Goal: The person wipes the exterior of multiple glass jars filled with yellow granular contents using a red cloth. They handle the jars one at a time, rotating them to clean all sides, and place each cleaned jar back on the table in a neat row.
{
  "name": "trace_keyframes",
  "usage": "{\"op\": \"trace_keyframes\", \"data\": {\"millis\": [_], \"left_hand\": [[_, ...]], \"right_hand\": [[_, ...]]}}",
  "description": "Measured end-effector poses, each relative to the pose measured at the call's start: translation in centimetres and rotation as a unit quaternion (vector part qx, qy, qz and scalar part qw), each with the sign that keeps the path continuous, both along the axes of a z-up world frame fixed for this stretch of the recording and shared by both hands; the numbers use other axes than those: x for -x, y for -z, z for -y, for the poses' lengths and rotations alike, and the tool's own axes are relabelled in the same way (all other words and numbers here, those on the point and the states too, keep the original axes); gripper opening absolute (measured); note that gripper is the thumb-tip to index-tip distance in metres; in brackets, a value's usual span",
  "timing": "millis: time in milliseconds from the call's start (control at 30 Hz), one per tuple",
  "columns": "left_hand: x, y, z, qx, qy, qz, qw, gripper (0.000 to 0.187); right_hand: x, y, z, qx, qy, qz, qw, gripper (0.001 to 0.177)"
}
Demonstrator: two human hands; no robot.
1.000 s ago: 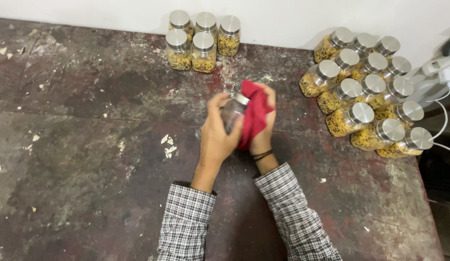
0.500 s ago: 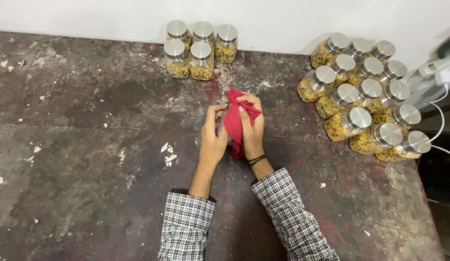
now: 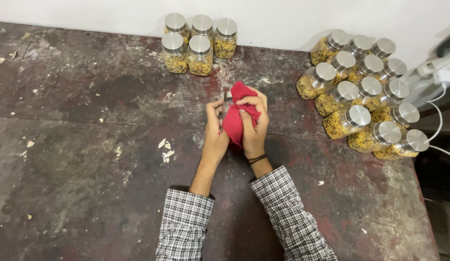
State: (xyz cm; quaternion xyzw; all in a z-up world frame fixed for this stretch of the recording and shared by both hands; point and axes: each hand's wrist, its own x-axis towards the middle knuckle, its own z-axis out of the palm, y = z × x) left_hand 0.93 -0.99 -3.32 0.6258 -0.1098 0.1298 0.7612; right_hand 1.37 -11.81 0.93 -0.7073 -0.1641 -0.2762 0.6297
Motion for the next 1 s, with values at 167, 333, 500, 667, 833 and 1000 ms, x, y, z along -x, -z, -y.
{"op": "trace_keyframes", "data": {"millis": [167,333,500,667,833,1000], "left_hand": [[-0.4,0.5,-0.2,0.059,0.007,0.003,0.998,0.047],[-1.1,0.3,-0.9,0.085,-0.01,0.027,0.996,0.043],[-1.0,1.4,-0.7,0.141,0.001,-0.004,0.99,0.04],[-1.7,3.1,-0.8,0.571,0.347,-0.213,0.713,0.049],[-1.0,3.1,0.2,0.098,0.12,-0.008,0.988,0.037],[0.3,0.8,-0.7,0.024,0.125,-0.028,0.991,0.042]], "right_hand": [[0.3,0.0,-0.6,0.006,-0.001,-0.004,1.0,0.018],[1.8,-1.8,-1.6,0.115,-0.018,0.062,0.991,0.029],[2.4,-2.8,-1.7,0.139,-0.011,0.057,0.989,0.028],[3.2,-3.3,-1.4,0.268,-0.021,0.171,0.948,0.027],[1.3,-1.6,0.5,0.101,0.006,0.068,0.993,0.027],[-1.0,3.1,2.6,-0.157,-0.104,-0.037,0.981,0.015]]}}
